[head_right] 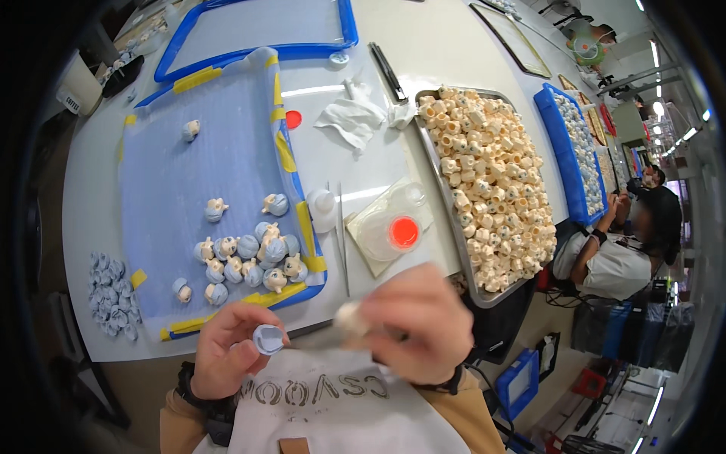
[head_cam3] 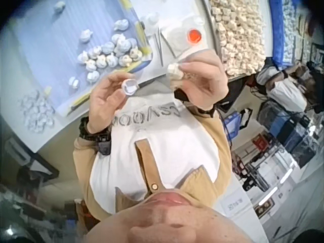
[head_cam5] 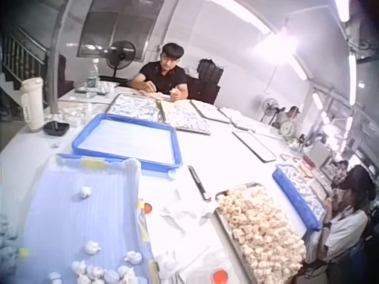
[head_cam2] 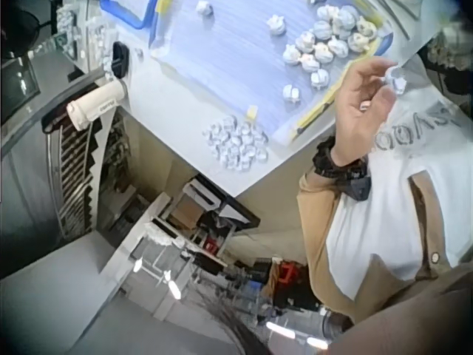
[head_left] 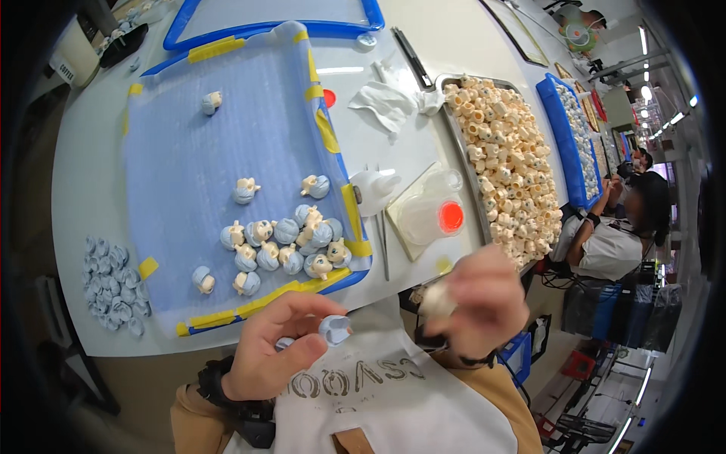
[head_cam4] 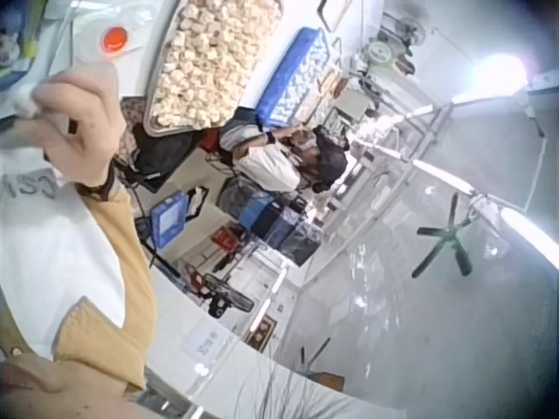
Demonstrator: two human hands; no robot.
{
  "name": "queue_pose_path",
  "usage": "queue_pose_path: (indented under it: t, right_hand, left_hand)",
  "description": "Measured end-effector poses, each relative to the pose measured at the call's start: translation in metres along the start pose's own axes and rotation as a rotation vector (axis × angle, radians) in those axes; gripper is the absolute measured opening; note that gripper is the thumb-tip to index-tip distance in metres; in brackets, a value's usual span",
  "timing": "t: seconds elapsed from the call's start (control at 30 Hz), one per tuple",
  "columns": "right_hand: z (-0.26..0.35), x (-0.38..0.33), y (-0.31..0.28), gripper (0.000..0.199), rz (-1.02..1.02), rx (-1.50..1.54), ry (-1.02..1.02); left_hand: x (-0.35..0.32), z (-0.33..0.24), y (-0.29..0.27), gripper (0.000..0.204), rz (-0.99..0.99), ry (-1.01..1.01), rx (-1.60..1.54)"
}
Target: The person assembles small, two-part figurines by picking up a light blue base and a beige top, applying a small amount of liquid adhesive from a bottle, and pressing the parts together. The completed figures are placed onto a blue tray. The process is repeated continuously in a workshop setting.
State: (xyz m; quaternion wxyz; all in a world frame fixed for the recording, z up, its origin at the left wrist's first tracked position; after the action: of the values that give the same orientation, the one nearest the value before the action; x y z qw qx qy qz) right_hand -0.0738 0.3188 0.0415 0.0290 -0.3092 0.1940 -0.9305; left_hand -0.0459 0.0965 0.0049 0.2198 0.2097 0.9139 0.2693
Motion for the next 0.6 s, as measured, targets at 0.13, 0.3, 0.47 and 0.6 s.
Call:
queue_pose_path:
  t: [0.13, 0.3, 0.47, 0.6]
  right_hand:
    - [0.007, -0.005, 0.03, 0.034, 0.114, 0.132, -0.115]
    - [0.005, 0.002, 0.044, 0.035, 0.221, 0.061, -0.153]
    - [0.004, 0.001, 0.044, 0.035, 0.335, 0.002, -0.228]
    - [0.012, 0.001, 0.047, 0.036, 0.347, -0.115, -0.243]
  left_hand:
    - [-0.002, -0.002, 0.0, 0.033, -0.002, 0.033, 0.027]
    - [-0.003, -0.001, -0.003, 0.03, 0.0, 0.059, 0.027]
    - [-0.004, 0.002, -0.007, 0.028, 0.038, -0.015, 0.013]
    - [-0.004, 0.003, -0.007, 0.031, 0.032, -0.057, 0.007]
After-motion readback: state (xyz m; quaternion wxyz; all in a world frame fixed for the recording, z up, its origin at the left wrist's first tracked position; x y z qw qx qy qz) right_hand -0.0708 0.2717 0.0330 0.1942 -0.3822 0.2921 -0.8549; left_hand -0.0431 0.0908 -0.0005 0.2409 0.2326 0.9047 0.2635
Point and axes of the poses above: each hand's wrist, its own x-axis towards the middle knuckle, its own y-axis out of the palm, z = x × y, the point moved 1 cm from there along x, towards the middle knuckle, and after that the axes turned 1 degree about y, right-handed, at the moved point
